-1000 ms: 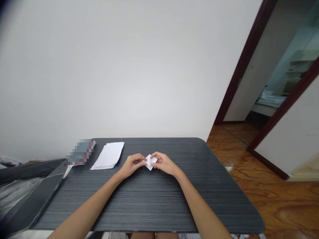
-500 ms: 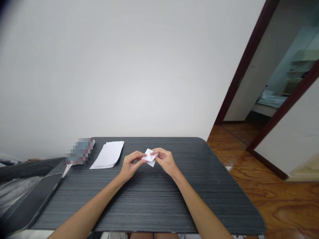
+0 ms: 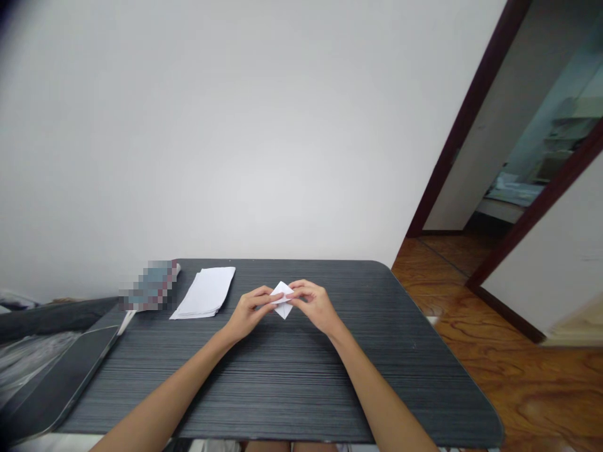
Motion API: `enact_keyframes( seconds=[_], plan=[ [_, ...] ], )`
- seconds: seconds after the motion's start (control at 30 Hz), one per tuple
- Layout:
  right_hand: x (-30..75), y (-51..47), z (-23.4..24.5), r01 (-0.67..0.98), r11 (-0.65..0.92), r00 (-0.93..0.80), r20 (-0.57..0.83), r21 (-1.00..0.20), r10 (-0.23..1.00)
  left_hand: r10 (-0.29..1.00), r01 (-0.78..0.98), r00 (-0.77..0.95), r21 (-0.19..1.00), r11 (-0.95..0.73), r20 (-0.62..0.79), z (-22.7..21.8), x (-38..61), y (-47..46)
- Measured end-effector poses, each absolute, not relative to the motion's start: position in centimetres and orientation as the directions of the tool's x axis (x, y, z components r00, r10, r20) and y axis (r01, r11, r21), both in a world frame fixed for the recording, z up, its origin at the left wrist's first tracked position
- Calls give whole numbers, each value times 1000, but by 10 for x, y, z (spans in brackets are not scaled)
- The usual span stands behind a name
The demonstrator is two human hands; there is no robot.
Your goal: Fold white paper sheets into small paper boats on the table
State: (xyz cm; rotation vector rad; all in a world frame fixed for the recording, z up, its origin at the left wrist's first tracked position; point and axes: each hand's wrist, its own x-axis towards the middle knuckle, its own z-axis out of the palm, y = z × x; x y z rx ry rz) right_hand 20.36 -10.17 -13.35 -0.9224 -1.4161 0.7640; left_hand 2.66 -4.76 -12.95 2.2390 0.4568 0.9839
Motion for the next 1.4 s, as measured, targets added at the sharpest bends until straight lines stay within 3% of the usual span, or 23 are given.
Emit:
enact_keyframes(
  seconds=[0.27, 0.53, 1.13, 1.4],
  plan=[
    [200, -103, -130, -35, 426, 141, 418, -904, 898, 769, 10, 468, 867, -498, 436, -130, 30, -52],
    [199, -102, -130, -106, 377, 152, 360, -920, 921, 828, -39, 400, 909, -414, 394, -128, 30, -53],
    [190, -102, -132, -147, 337, 219, 302, -930, 928, 841, -204, 393, 927, -314, 371, -132, 36, -50],
    [190, -99, -137, -123, 323, 186, 298, -938, 936, 787, -142, 552, 961, -236, 275, -131, 36, -50]
  ],
)
